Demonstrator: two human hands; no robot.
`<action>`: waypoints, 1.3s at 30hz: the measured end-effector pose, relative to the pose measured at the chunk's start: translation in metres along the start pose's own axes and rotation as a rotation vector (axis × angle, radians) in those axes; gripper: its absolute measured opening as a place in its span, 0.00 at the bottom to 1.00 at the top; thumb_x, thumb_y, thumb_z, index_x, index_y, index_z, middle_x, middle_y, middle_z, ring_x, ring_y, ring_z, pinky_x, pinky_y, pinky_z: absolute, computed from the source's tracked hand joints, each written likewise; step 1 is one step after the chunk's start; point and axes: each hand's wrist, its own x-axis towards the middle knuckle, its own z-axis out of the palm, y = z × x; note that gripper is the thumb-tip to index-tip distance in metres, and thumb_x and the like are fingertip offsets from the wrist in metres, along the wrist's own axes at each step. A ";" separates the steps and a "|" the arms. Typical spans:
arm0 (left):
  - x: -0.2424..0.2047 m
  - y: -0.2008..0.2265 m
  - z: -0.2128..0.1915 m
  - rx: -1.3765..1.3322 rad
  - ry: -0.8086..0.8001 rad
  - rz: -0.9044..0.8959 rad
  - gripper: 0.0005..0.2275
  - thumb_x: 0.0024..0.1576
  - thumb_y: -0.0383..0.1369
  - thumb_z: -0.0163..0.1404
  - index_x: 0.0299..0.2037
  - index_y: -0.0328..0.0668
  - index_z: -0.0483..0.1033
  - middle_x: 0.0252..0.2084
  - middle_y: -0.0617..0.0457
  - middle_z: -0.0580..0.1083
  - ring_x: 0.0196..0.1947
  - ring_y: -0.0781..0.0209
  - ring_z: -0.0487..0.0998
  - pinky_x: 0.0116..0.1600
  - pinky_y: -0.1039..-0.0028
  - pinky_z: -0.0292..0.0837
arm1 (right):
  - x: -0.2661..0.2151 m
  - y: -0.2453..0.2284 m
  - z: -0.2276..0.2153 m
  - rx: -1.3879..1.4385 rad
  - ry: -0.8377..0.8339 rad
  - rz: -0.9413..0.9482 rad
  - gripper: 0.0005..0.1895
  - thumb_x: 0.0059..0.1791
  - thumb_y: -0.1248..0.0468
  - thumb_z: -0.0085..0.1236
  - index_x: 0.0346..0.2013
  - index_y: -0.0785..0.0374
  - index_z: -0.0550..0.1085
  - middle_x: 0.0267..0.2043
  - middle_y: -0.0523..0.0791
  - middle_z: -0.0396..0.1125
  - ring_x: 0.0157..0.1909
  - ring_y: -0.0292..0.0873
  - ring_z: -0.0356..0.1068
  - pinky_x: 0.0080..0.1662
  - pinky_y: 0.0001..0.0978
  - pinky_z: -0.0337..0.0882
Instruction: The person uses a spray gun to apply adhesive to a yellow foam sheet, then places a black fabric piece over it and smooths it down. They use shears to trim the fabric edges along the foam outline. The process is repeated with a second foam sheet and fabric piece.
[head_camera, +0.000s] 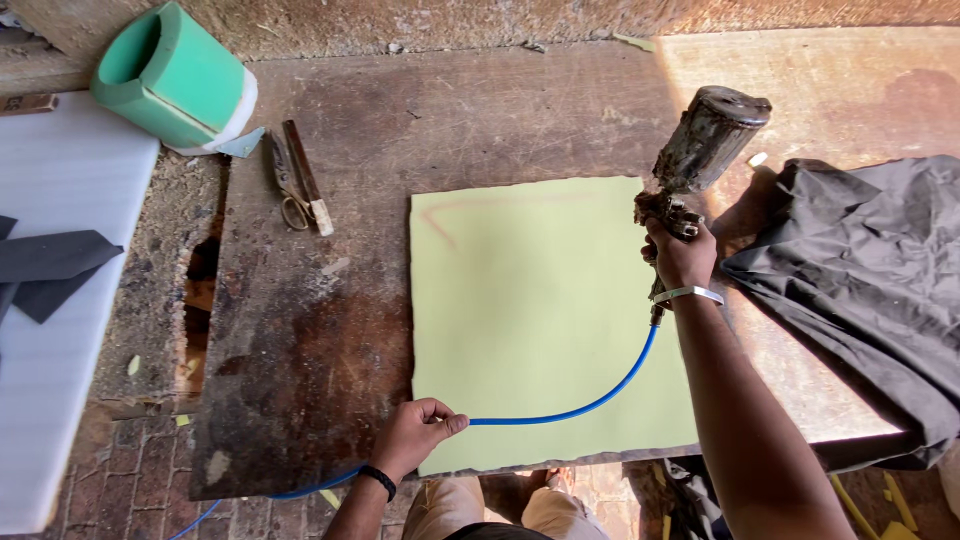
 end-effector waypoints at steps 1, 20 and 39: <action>-0.003 0.012 0.015 0.031 0.020 0.008 0.17 0.50 0.49 0.63 0.31 0.41 0.83 0.24 0.57 0.80 0.25 0.69 0.75 0.32 0.75 0.70 | 0.007 0.002 -0.018 0.012 0.011 -0.031 0.09 0.51 0.67 0.64 0.42 0.69 0.76 0.32 0.44 0.73 0.27 0.37 0.72 0.30 0.29 0.72; -0.096 0.056 0.146 0.335 -0.014 -0.022 0.22 0.40 0.52 0.68 0.39 0.51 0.83 0.33 0.55 0.83 0.35 0.65 0.84 0.40 0.72 0.76 | -0.185 0.107 -0.237 -0.024 -0.141 0.276 0.14 0.49 0.67 0.63 0.48 0.68 0.75 0.34 0.45 0.73 0.28 0.39 0.72 0.32 0.32 0.75; -0.231 -0.129 -0.010 0.116 0.167 -0.156 0.23 0.41 0.46 0.68 0.46 0.48 0.82 0.33 0.55 0.83 0.34 0.68 0.83 0.38 0.73 0.76 | -0.345 0.034 0.008 -0.102 -0.682 0.325 0.22 0.47 0.66 0.65 0.54 0.68 0.71 0.31 0.47 0.72 0.25 0.39 0.71 0.29 0.31 0.73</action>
